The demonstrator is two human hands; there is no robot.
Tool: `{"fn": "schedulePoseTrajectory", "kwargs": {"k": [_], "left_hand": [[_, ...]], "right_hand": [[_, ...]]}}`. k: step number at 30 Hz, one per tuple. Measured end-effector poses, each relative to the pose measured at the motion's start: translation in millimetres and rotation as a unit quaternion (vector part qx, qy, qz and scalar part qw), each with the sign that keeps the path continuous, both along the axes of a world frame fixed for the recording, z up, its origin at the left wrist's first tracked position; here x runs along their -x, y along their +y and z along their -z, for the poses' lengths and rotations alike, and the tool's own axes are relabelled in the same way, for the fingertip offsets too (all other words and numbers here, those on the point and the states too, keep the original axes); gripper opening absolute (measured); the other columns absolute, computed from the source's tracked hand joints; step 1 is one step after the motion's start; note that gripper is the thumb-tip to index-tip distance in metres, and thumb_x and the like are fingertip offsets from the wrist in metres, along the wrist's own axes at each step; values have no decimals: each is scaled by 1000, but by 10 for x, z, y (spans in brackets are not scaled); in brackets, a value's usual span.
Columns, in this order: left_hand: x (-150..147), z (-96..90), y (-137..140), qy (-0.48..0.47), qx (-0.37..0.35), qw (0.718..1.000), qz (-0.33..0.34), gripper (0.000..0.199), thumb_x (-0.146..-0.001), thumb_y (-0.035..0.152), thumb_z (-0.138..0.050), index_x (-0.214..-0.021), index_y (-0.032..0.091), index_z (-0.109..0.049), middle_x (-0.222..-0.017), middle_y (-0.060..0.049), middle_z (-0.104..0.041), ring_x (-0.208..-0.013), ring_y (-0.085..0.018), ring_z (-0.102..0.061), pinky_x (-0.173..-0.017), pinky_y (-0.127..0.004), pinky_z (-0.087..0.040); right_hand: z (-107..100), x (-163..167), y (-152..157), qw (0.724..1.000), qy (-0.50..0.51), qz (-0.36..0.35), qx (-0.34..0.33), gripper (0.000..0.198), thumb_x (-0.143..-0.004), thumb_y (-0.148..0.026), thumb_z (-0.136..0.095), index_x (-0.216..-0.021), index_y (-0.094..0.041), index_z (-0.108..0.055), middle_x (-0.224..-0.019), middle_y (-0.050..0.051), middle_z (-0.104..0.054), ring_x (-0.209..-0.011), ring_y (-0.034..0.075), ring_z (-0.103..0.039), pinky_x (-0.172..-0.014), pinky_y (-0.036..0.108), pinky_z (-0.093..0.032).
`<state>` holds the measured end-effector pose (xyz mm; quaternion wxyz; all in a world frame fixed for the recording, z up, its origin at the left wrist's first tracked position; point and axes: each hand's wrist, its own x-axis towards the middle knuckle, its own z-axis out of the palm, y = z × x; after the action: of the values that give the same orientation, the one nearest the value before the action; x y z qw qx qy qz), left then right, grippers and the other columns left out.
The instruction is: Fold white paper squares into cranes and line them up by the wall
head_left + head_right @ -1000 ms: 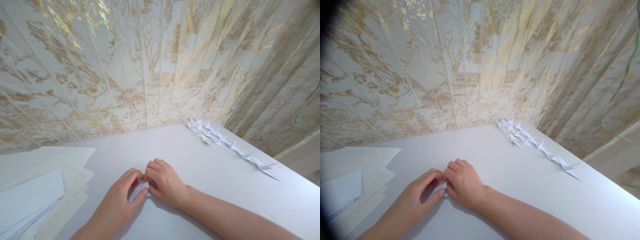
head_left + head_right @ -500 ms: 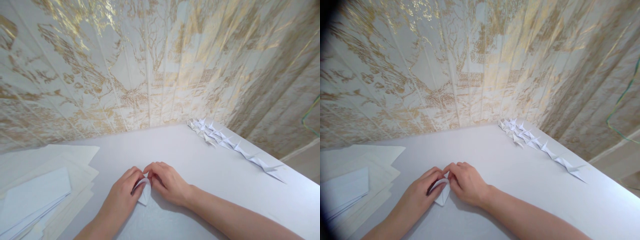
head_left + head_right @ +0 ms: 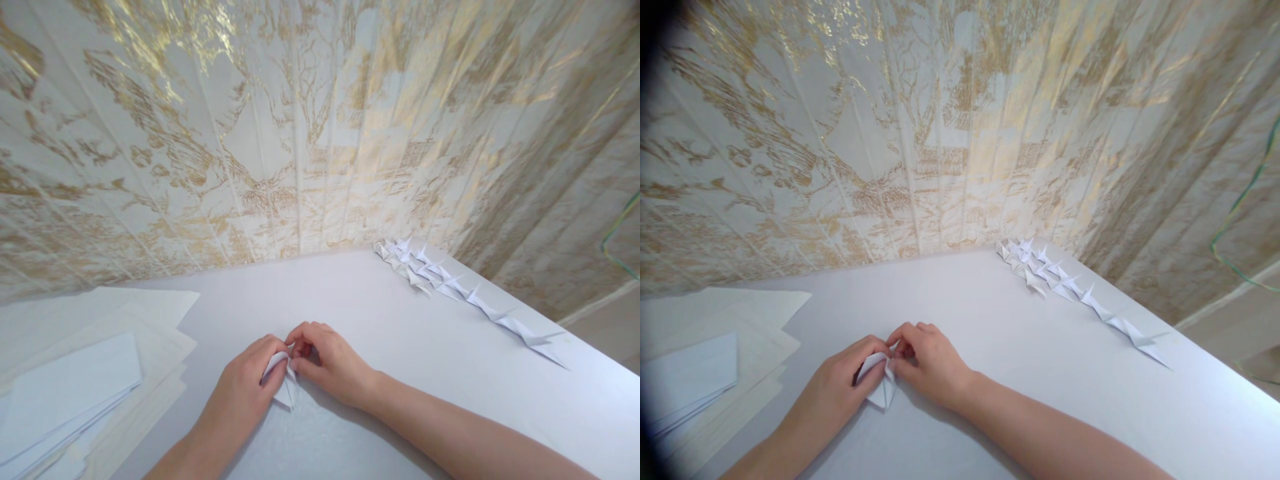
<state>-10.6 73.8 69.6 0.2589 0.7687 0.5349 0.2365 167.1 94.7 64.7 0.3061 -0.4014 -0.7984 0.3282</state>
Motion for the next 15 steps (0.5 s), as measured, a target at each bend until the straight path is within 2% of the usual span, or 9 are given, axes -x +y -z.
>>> {"fn": "schedulePoseTrajectory", "kwargs": {"k": [4,7,11,15], "left_hand": [[9,-37,-26,-20,14,1000,13,25,-95,36,-34,-87,24,-54,-83,1,-64,-78,-19,-62,-74,-30,-42],[7,-61,-33,-42,24,999,3,33,-97,44,-29,-84,25,-52,-75,3,-60,-70,-17,-59,-69,-28,-42],[7,-75,-23,-64,14,998,-19,34,-96,48,-33,-80,25,-50,-67,6,-53,-63,-16,-55,-63,-26,-41],[1,-81,-20,-61,11,998,-20,32,-95,49,-38,-79,25,-52,-67,6,-53,-62,-15,-54,-62,-25,-40]], "right_hand": [[-21,62,-6,999,-37,15,-5,26,-77,-6,-70,-98,-18,-60,-74,-3,-62,-76,16,-55,-80,30,-39],[-30,82,12,998,-53,16,-4,30,-75,-6,-72,-99,-18,-59,-74,-4,-62,-76,16,-55,-81,31,-39],[-26,73,36,998,-58,-2,-10,36,-74,-7,-73,-104,-19,-58,-77,-3,-62,-79,17,-55,-83,31,-39],[-32,58,35,999,-51,0,-9,33,-73,-8,-74,-101,-19,-58,-80,-2,-63,-81,17,-54,-81,30,-40]]}}
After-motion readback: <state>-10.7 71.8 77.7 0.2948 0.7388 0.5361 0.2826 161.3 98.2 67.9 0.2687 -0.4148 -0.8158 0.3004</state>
